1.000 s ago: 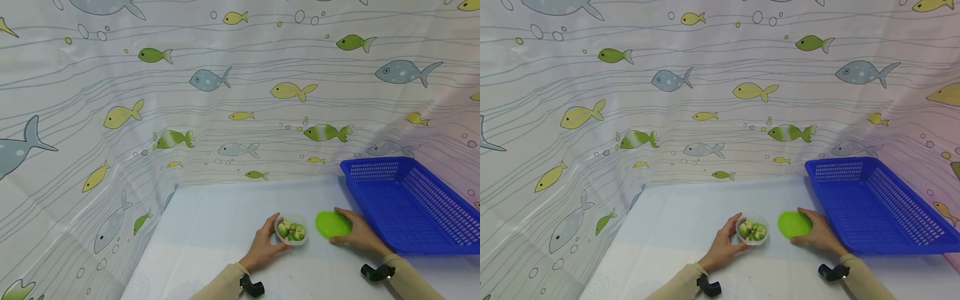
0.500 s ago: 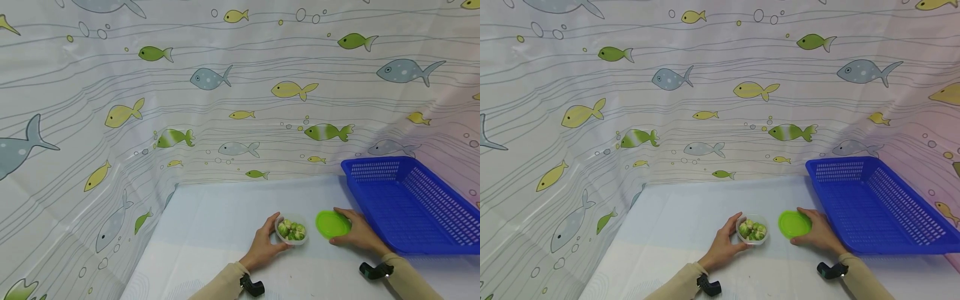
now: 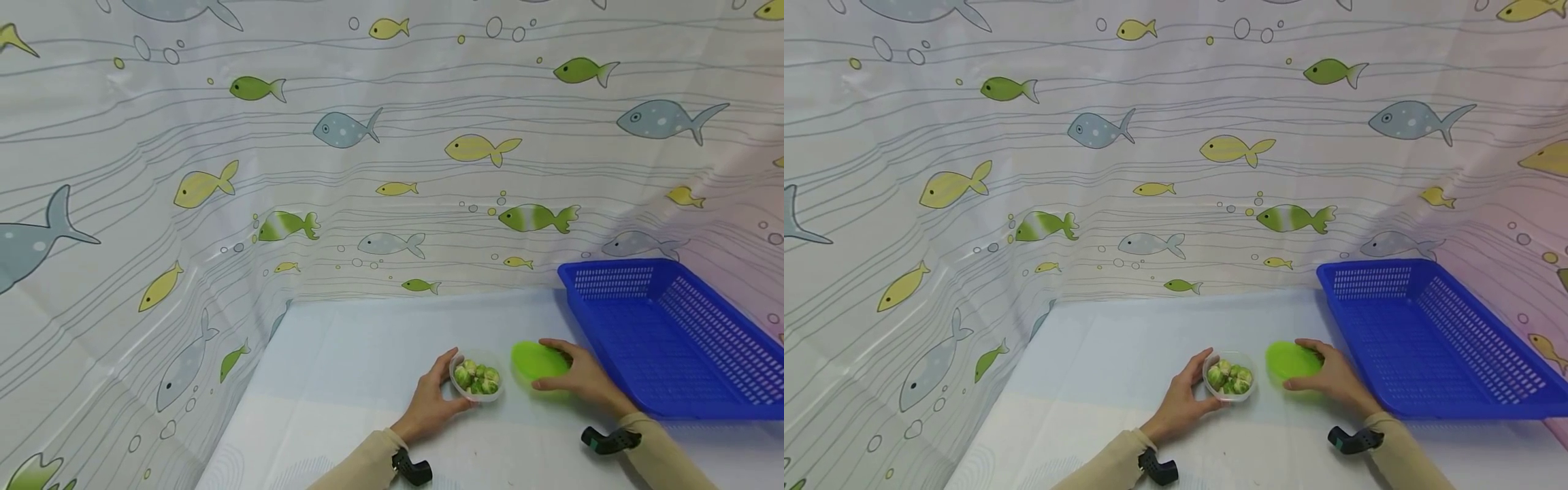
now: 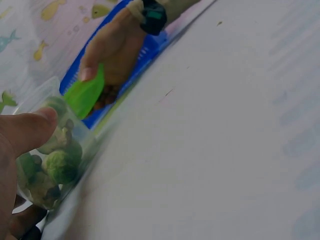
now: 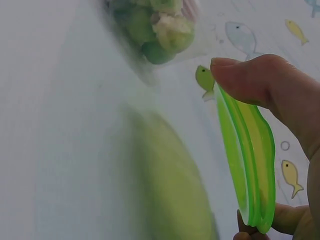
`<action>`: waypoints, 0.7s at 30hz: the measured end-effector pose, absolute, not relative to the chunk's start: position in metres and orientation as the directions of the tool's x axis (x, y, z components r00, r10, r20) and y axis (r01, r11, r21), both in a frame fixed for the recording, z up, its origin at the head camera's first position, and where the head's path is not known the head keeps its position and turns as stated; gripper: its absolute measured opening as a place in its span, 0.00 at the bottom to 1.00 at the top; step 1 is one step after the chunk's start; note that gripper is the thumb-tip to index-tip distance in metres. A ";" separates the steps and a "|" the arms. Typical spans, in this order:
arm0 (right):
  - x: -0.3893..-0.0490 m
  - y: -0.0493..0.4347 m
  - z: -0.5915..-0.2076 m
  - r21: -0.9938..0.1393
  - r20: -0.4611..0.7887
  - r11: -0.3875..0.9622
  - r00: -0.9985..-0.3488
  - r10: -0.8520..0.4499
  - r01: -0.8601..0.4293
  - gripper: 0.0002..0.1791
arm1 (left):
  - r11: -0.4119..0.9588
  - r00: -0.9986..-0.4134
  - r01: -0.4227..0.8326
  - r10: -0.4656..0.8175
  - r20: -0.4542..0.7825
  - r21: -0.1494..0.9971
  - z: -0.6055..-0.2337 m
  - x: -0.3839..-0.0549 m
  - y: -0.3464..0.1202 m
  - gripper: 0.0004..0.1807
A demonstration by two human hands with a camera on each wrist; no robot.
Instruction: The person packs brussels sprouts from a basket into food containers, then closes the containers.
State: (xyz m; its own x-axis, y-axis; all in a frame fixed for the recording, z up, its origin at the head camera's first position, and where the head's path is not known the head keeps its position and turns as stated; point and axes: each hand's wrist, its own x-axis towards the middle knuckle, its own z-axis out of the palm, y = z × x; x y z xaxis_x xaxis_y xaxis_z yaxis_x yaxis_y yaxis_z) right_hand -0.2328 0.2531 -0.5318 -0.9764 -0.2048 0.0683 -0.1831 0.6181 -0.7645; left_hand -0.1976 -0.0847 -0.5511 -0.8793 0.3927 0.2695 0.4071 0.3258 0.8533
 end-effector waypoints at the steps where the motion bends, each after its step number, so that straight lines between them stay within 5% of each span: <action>1: -0.232 0.251 -0.530 -0.772 0.058 0.611 -0.977 -0.206 -0.175 0.53 | 0.327 -0.880 0.405 0.393 0.267 0.854 -0.551 -0.197 -0.085 0.54; 21: -0.216 0.191 -0.499 -0.793 0.182 0.517 -0.935 -0.305 -0.323 0.53 | 0.327 -0.869 0.432 0.402 0.290 0.841 -0.552 -0.197 -0.086 0.53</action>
